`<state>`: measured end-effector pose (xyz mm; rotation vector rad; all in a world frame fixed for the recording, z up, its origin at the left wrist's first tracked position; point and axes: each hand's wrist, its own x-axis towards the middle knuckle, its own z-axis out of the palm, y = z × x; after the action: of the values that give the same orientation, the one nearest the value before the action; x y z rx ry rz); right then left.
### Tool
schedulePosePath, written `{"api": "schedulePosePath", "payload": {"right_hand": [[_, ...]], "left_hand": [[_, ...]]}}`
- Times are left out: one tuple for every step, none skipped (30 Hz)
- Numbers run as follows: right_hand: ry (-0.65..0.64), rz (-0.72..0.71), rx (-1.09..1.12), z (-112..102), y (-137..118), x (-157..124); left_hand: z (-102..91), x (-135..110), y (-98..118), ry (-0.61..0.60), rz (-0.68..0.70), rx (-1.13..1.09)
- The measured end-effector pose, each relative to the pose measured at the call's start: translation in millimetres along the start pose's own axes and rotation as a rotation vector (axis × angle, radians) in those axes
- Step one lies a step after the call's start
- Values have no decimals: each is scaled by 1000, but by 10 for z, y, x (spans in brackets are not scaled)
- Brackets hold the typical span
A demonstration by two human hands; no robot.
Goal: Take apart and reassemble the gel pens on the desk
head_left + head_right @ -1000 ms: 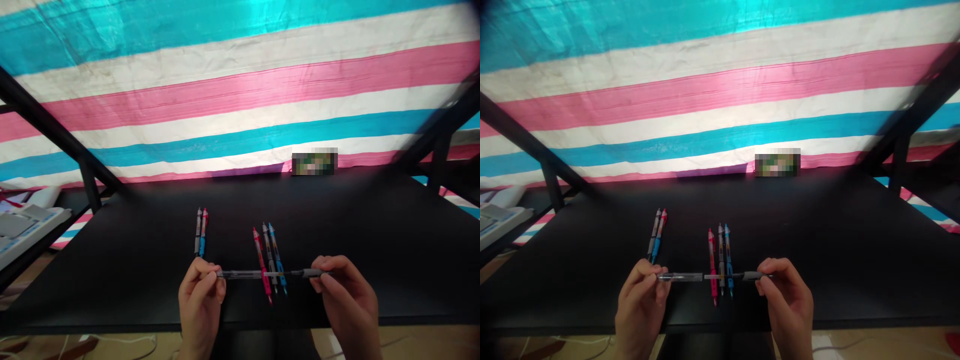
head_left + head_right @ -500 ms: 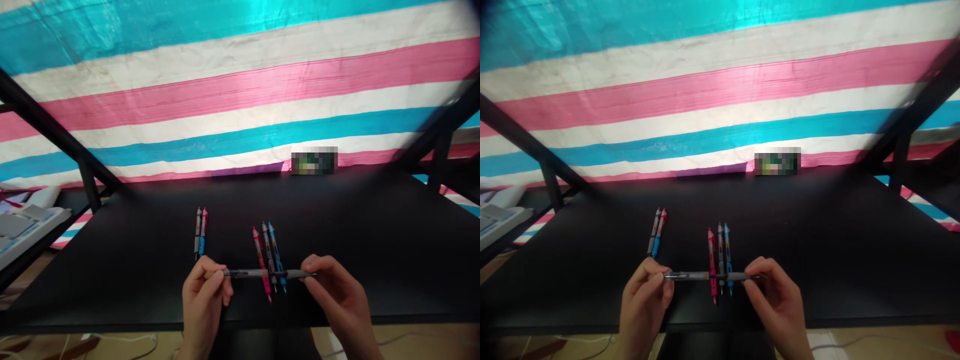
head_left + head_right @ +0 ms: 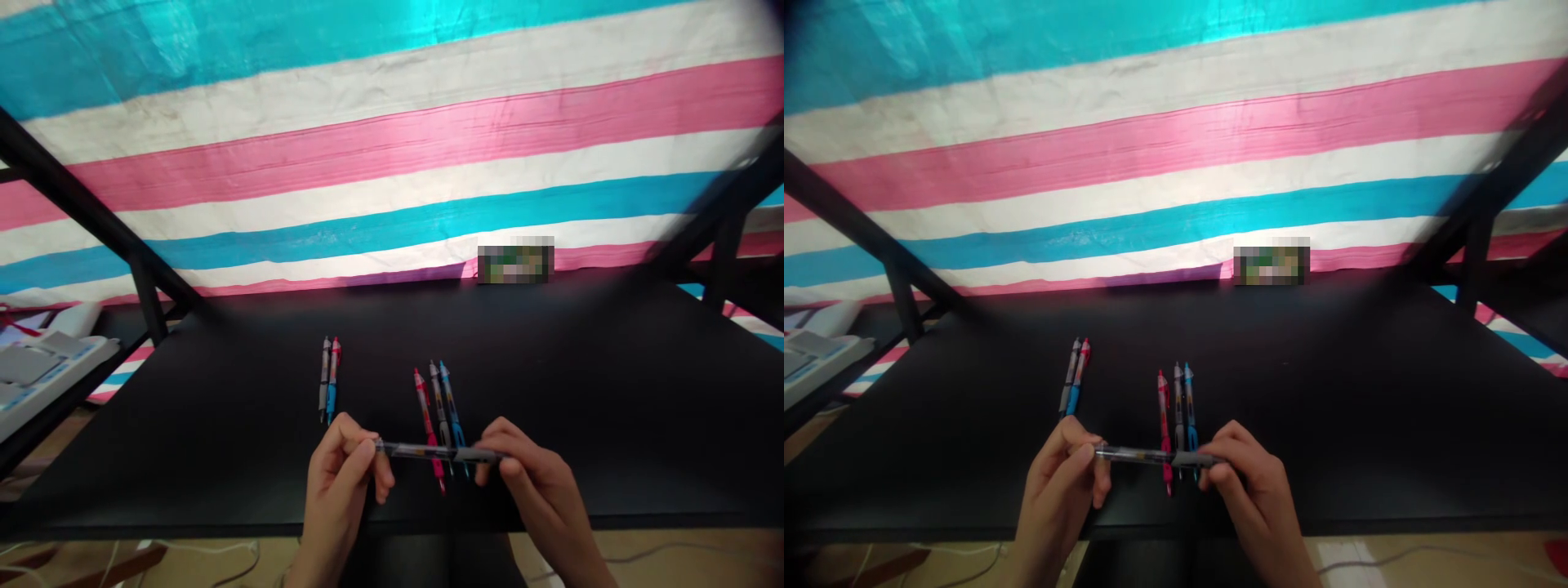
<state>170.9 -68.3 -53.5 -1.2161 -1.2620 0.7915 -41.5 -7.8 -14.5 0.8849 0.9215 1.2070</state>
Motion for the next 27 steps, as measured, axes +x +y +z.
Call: {"api": "schedulePosePath", "payload": {"right_hand": [[4,-5,-13,6,16,-11],[27,-6,-28,12,35,-21],[61,-4,-39,18,54,-30],[97,-3,-42,22,70,-35],[122,-6,-40,24,80,-35],[135,-16,-34,24,81,-31],[136,-23,-35,23,74,-23],[135,-26,-44,20,59,-12],[129,-28,-56,17,40,-1],[119,-26,-66,14,20,8],[103,-23,-67,13,4,13],[83,-18,-60,13,-6,13],[64,-13,-50,15,-7,8],[53,-14,-42,19,1,-1],[55,-17,-42,25,15,-12],[69,-19,-44,31,32,-24],[89,-16,-48,38,48,-34],[109,-4,-48,44,58,-41],[125,13,-43,48,60,-43],[131,31,-35,49,54,-39],[127,41,-33,45,41,-31],[113,35,-42,39,23,-19],[85,12,-60,30,3,-5],[53,-21,-79,20,-16,11],[22,-53,-92,10,-32,26],[2,-80,-100,3,-43,39],[-3,-98,-105,-2,-51,50]], "left_hand": [[-1,4,2,16,3,-14],[-1,8,3,34,9,-26],[-1,13,4,51,15,-34],[0,17,3,65,20,-38],[1,20,3,74,22,-38],[2,21,2,79,22,-36],[3,22,1,82,21,-33],[5,22,0,84,20,-31],[6,21,1,85,20,-29],[7,19,2,86,20,-27],[7,18,4,87,18,-26],[8,17,6,89,16,-24],[9,16,8,91,15,-24],[10,15,10,92,16,-24],[11,14,12,95,18,-25],[11,13,13,97,19,-25],[12,12,14,98,19,-25],[12,11,14,99,17,-23],[12,10,14,99,15,-21],[12,9,14,100,14,-19],[11,8,13,101,14,-19],[10,7,13,101,15,-19],[10,7,13,102,16,-18],[9,8,13,102,17,-17],[8,8,13,102,18,-16],[7,9,12,102,19,-16],[6,10,11,102,18,-18]]}}
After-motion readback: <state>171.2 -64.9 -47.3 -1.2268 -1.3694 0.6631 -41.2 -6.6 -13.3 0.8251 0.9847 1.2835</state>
